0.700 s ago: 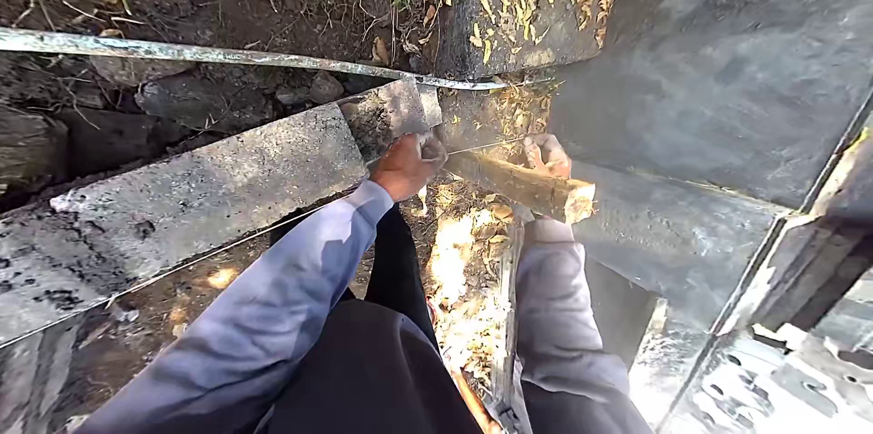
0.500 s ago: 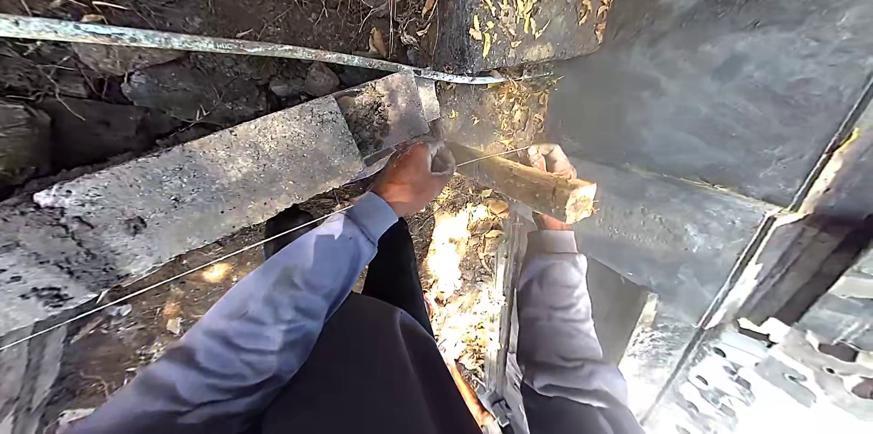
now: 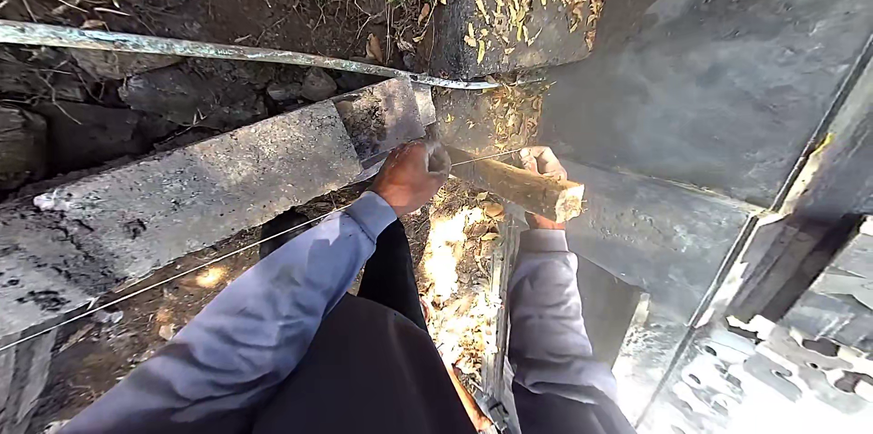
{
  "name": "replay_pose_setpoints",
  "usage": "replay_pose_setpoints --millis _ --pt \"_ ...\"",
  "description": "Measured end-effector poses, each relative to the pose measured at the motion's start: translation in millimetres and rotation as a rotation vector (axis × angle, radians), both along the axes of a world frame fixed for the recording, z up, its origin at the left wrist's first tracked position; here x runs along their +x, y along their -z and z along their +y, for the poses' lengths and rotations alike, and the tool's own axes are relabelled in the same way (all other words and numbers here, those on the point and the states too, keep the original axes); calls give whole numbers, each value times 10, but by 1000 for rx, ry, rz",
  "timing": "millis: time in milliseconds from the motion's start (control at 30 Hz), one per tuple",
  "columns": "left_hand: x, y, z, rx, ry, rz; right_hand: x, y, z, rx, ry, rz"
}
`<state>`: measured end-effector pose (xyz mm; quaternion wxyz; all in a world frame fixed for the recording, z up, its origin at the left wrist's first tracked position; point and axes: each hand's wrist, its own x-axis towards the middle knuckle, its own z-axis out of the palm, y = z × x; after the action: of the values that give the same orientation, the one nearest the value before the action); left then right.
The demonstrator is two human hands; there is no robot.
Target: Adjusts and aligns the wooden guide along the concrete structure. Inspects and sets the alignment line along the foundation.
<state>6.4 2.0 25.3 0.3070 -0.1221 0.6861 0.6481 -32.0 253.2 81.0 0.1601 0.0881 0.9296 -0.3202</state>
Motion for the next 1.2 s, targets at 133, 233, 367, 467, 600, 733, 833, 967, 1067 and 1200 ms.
replay_pose_setpoints --millis 133,233,367,467,600,733,833,967,1067,1200 --pt "13 -12 -4 10 -5 8 83 31 76 29 -4 2" --pt "44 -107 -17 21 -21 18 139 32 116 -79 -8 26" --pt "31 -150 -42 38 2 6 258 -21 110 -39 23 52" --pt "11 -114 -41 65 18 3 376 -157 -49 145 157 -19" --pt "-53 -69 7 75 60 -27 517 -134 -55 99 205 34" --pt "-167 -50 71 25 53 -27 441 -92 -91 86 243 78" --pt "-171 -51 80 13 4 -6 338 -57 -31 34 169 114" --pt "-140 -79 71 33 -8 -9 220 -7 89 -146 39 177" --pt "-104 -61 98 87 -6 -43 287 -77 71 -10 73 145" --pt "-95 -83 68 192 -18 -145 539 -136 -37 133 190 47"
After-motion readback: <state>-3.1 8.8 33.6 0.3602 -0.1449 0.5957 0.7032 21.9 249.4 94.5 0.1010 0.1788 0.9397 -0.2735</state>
